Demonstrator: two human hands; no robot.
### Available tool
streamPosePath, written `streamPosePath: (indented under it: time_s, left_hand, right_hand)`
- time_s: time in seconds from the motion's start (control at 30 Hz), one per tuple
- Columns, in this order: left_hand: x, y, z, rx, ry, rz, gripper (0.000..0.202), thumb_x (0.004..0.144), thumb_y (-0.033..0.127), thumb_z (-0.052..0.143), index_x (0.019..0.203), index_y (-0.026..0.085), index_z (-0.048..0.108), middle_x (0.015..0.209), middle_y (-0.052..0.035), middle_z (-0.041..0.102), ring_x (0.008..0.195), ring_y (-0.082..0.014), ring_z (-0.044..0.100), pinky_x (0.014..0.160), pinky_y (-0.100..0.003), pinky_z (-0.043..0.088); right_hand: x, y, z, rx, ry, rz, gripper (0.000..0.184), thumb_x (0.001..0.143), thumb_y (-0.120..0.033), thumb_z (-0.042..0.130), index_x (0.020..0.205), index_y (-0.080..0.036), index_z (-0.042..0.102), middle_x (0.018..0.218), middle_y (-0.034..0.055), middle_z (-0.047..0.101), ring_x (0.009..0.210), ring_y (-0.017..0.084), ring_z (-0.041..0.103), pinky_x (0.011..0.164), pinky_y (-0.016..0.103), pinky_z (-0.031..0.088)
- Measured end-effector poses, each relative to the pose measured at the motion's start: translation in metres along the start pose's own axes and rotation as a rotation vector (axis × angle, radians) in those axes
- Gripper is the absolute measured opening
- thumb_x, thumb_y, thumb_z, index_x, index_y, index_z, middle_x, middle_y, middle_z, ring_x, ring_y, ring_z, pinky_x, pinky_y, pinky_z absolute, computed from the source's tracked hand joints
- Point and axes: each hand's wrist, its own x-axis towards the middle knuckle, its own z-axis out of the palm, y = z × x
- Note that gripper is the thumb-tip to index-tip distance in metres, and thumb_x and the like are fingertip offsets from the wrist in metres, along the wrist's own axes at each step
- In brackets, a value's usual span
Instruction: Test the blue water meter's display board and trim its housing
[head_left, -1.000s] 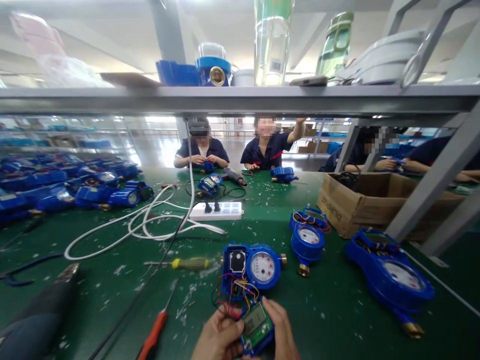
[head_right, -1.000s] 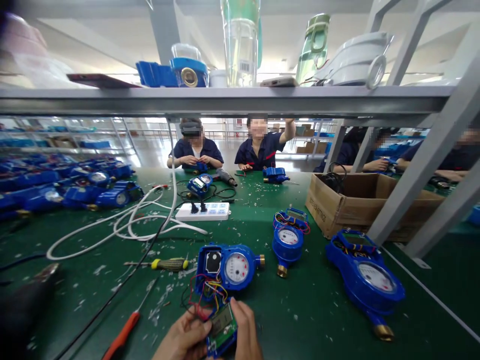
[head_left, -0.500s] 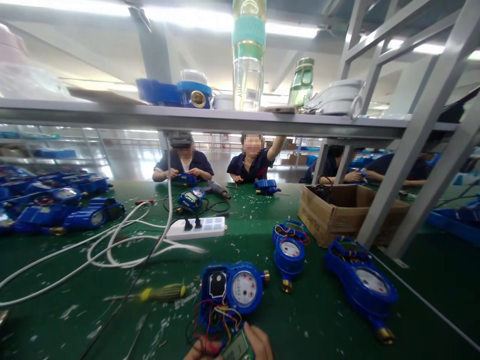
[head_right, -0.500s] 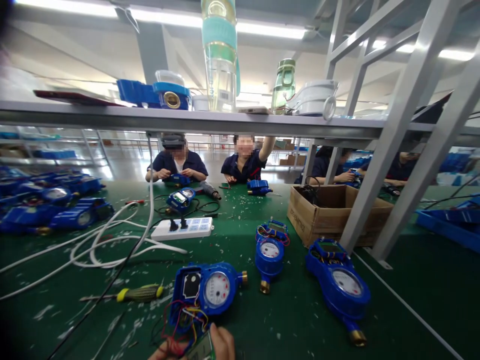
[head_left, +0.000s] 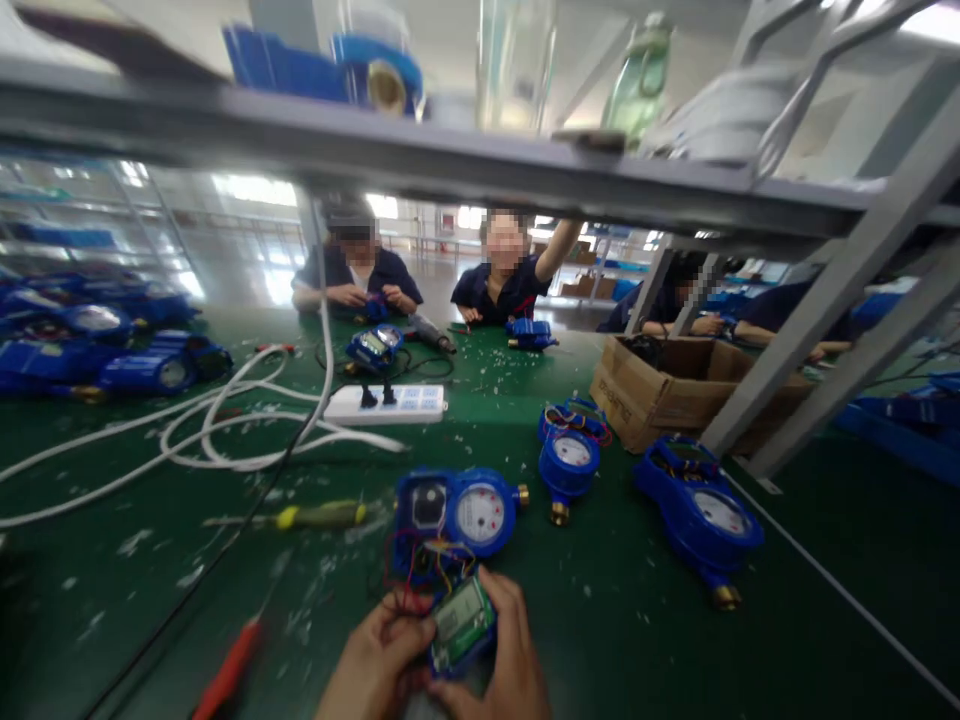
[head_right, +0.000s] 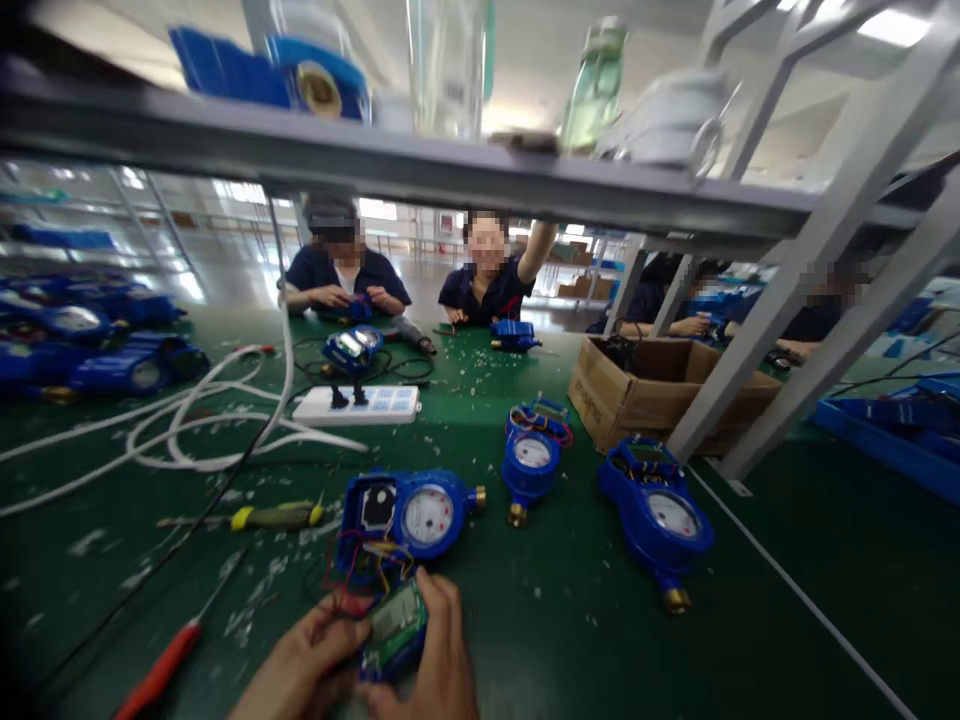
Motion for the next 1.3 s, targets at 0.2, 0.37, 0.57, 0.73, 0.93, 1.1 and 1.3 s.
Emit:
streamPosePath:
  time_s: [0.2, 0.37, 0.57, 0.73, 0.93, 1.1, 1.3]
  left_hand:
    - [-0.005, 0.015, 0.004, 0.016, -0.008, -0.087, 0.03, 0.06, 0.017, 0.073, 0.081, 0.015, 0.052, 0.064, 0.0035, 0.06, 0.054, -0.0089, 0.056, 0.053, -0.019, 0.045]
    - [-0.005, 0.012, 0.0, -0.001, -0.011, -0.117, 0.027, 0.061, 0.016, 0.072, 0.078, 0.015, 0.052, 0.05, 0.0068, 0.054, 0.046, -0.0086, 0.054, 0.05, -0.019, 0.044]
    - [-0.005, 0.011, -0.003, -0.022, -0.041, -0.111, 0.026, 0.061, 0.014, 0.072, 0.079, 0.015, 0.052, 0.061, 0.0018, 0.062, 0.054, -0.0113, 0.06, 0.055, -0.022, 0.048]
    - [-0.005, 0.013, -0.001, -0.053, -0.028, -0.11, 0.026, 0.059, 0.015, 0.074, 0.076, 0.014, 0.054, 0.06, 0.0016, 0.062, 0.054, -0.012, 0.061, 0.054, -0.022, 0.048]
    - [-0.005, 0.014, -0.001, -0.053, -0.06, -0.117, 0.024, 0.06, 0.013, 0.072, 0.077, 0.014, 0.055, 0.054, 0.0044, 0.058, 0.051, -0.01, 0.058, 0.052, -0.02, 0.048]
    - [-0.005, 0.013, -0.001, -0.05, -0.051, -0.102, 0.022, 0.061, 0.014, 0.072, 0.077, 0.014, 0.056, 0.05, 0.0053, 0.056, 0.049, -0.0095, 0.056, 0.051, -0.02, 0.047]
    - [-0.006, 0.012, -0.001, -0.045, -0.027, -0.112, 0.026, 0.06, 0.015, 0.074, 0.078, 0.014, 0.057, 0.057, 0.0017, 0.062, 0.052, -0.0115, 0.06, 0.052, -0.021, 0.047]
  right_hand:
    - [0.008, -0.006, -0.012, 0.049, -0.226, 0.11, 0.08, 0.066, -0.032, 0.074, 0.13, -0.015, 0.029, 0.121, 0.0147, 0.047, 0.113, 0.028, 0.048, 0.095, 0.044, 0.044]
    - [0.008, -0.003, -0.01, 0.055, -0.246, 0.105, 0.082, 0.068, -0.033, 0.075, 0.131, -0.015, 0.026, 0.121, 0.0146, 0.046, 0.111, 0.028, 0.049, 0.092, 0.045, 0.046]
    - [0.004, -0.004, -0.011, 0.013, -0.215, 0.026, 0.078, 0.072, -0.033, 0.071, 0.132, -0.017, 0.025, 0.117, 0.0134, 0.048, 0.11, 0.029, 0.049, 0.088, 0.047, 0.049]
    - [0.004, -0.004, -0.011, 0.009, -0.222, -0.025, 0.076, 0.075, -0.032, 0.068, 0.134, -0.018, 0.022, 0.119, 0.013, 0.047, 0.112, 0.028, 0.047, 0.09, 0.046, 0.048]
    - [0.004, -0.004, -0.011, 0.004, -0.198, 0.013, 0.078, 0.072, -0.032, 0.071, 0.133, -0.017, 0.024, 0.117, 0.0126, 0.048, 0.108, 0.028, 0.05, 0.087, 0.044, 0.05]
    - [0.004, -0.005, -0.011, 0.015, -0.194, -0.002, 0.076, 0.073, -0.03, 0.071, 0.132, -0.017, 0.025, 0.117, 0.0126, 0.048, 0.109, 0.027, 0.049, 0.088, 0.044, 0.049]
    - [0.004, -0.005, -0.011, -0.001, -0.208, -0.009, 0.076, 0.075, -0.03, 0.069, 0.133, -0.018, 0.022, 0.118, 0.014, 0.046, 0.111, 0.029, 0.047, 0.088, 0.047, 0.049]
